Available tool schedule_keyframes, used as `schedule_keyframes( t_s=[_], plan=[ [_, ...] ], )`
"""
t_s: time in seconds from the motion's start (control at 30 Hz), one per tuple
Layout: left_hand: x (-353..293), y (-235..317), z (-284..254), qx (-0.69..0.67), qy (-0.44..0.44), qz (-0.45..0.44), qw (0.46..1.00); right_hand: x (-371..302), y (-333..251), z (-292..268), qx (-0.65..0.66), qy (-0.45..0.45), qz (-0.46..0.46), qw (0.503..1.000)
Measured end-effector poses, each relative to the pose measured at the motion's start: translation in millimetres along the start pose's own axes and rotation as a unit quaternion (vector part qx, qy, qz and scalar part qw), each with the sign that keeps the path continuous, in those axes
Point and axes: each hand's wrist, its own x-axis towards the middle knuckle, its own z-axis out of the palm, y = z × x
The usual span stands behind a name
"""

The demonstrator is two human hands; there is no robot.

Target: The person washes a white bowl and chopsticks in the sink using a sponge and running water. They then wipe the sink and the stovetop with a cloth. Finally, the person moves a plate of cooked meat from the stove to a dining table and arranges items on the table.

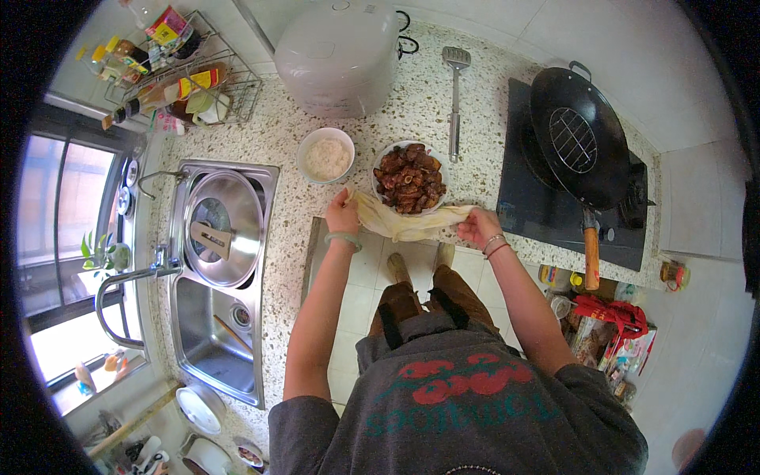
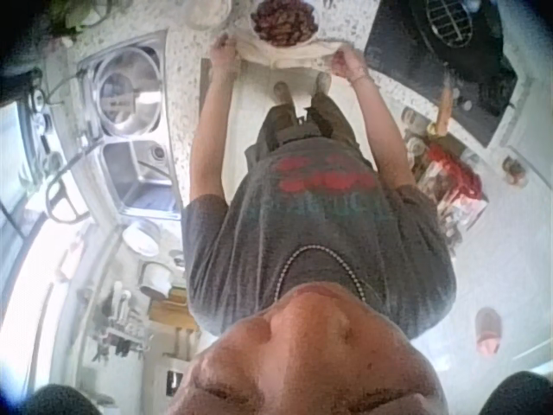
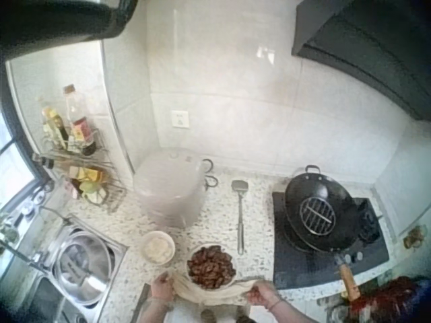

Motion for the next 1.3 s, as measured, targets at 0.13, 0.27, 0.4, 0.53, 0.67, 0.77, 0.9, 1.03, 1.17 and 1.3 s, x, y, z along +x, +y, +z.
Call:
schedule_keyframes(
  t_s=[0.13,0.27,0.4,0.53,0.67,0.77,0.9,1.03,1.17,1.3],
  plan=[
    [-1,12,9,0.41,-0.085,0.123,0.9,-2,-11,15,-0.082,0.07,-0.068,0.992],
    [-17,13,7,0.392,-0.125,0.092,0.907,-1,-4,7,-0.233,0.104,-0.117,0.96],
    [-41,27,4,0.42,-0.136,0.046,0.896,8,11,-20,-0.418,0.13,-0.221,0.872],
    [-44,30,-5,0.205,-0.183,-0.214,0.937,8,1,-14,-0.448,0.138,-0.221,0.855],
    [-13,22,-17,-0.071,-0.101,-0.268,0.955,7,-30,11,-0.282,0.127,-0.131,0.942],
    [14,15,-11,0.018,-0.059,-0.154,0.986,15,-39,26,-0.329,0.153,-0.197,0.911],
    [14,16,10,0.181,-0.04,0.012,0.983,25,-44,38,-0.331,0.156,-0.224,0.903],
    [8,25,28,0.024,-0.073,-0.081,0.994,35,-43,28,-0.189,0.106,-0.167,0.962],
    [19,11,19,-0.066,-0.077,-0.127,0.987,35,-49,36,-0.098,0.056,-0.134,0.985],
    [14,21,24,-0.079,-0.063,-0.139,0.985,28,-57,48,-0.092,0.031,-0.135,0.986]
  ],
)
